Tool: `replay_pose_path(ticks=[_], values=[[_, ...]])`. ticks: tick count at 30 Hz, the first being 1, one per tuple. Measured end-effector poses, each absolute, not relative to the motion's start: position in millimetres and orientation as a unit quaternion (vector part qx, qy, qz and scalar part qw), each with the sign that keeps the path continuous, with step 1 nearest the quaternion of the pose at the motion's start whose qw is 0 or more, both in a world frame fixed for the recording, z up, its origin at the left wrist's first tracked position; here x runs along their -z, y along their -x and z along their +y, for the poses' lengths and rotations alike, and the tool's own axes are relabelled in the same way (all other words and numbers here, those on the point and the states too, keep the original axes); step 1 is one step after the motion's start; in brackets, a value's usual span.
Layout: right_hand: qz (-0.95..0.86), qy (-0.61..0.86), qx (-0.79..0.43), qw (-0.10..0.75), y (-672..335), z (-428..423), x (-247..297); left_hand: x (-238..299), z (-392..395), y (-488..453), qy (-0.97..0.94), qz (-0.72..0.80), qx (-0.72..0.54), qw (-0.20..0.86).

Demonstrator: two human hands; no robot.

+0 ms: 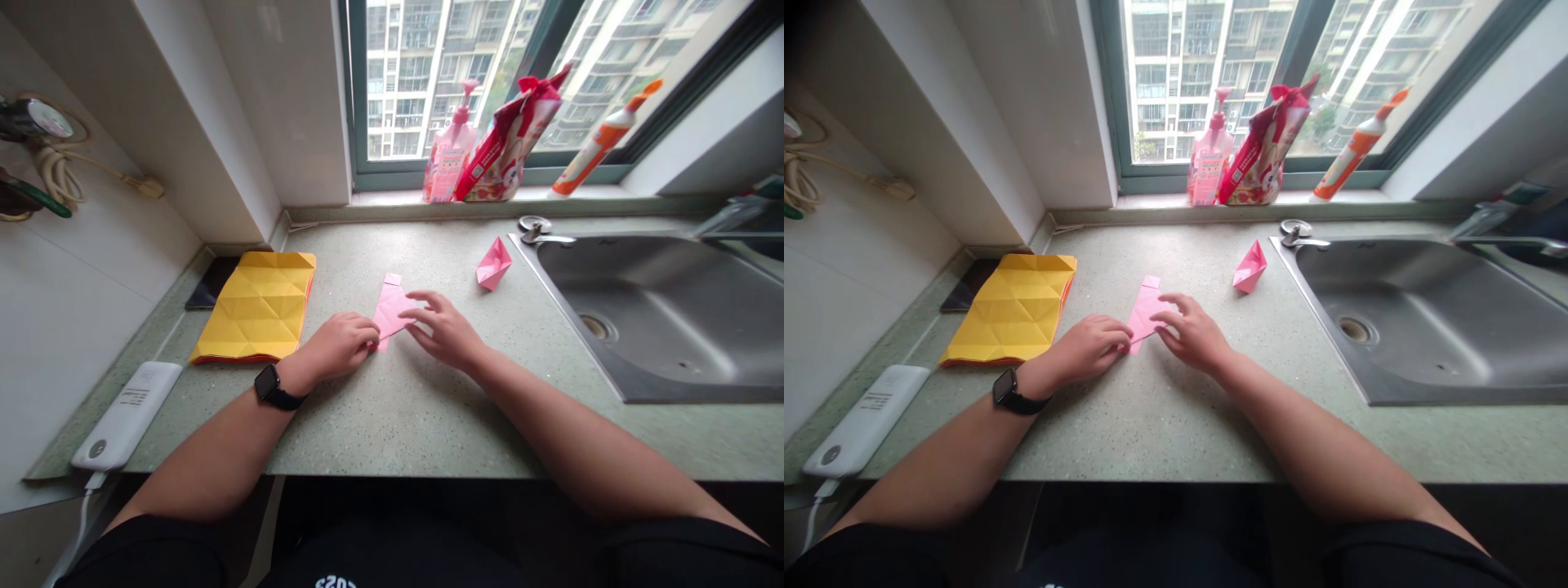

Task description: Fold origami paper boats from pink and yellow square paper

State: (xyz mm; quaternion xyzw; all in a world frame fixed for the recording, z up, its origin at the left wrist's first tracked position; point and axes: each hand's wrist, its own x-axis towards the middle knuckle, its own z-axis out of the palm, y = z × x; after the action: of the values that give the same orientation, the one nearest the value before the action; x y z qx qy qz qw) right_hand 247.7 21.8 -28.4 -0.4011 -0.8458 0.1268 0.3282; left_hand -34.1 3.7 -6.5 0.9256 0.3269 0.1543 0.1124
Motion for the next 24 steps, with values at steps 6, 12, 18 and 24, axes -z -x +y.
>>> replay_pose_path(ticks=[6,12,18,24], values=[[-0.669,0.48,-0.337,0.456,-267.3,41.0,24.4,5.2,1.4,30.9,-0.916,0.352,-0.152,0.119],[-0.515,0.481,-0.533,0.469,-264.3,46.7,29.5,4.8,2.1,31.2,-0.916,0.356,-0.141,0.122],[-0.466,0.466,-0.577,0.483,-268.0,49.6,25.4,4.7,2.0,31.0,-0.913,0.355,-0.149,0.137],[-0.467,0.457,-0.581,0.486,-263.1,50.3,24.8,5.5,2.9,31.6,-0.911,0.354,-0.151,0.15]])
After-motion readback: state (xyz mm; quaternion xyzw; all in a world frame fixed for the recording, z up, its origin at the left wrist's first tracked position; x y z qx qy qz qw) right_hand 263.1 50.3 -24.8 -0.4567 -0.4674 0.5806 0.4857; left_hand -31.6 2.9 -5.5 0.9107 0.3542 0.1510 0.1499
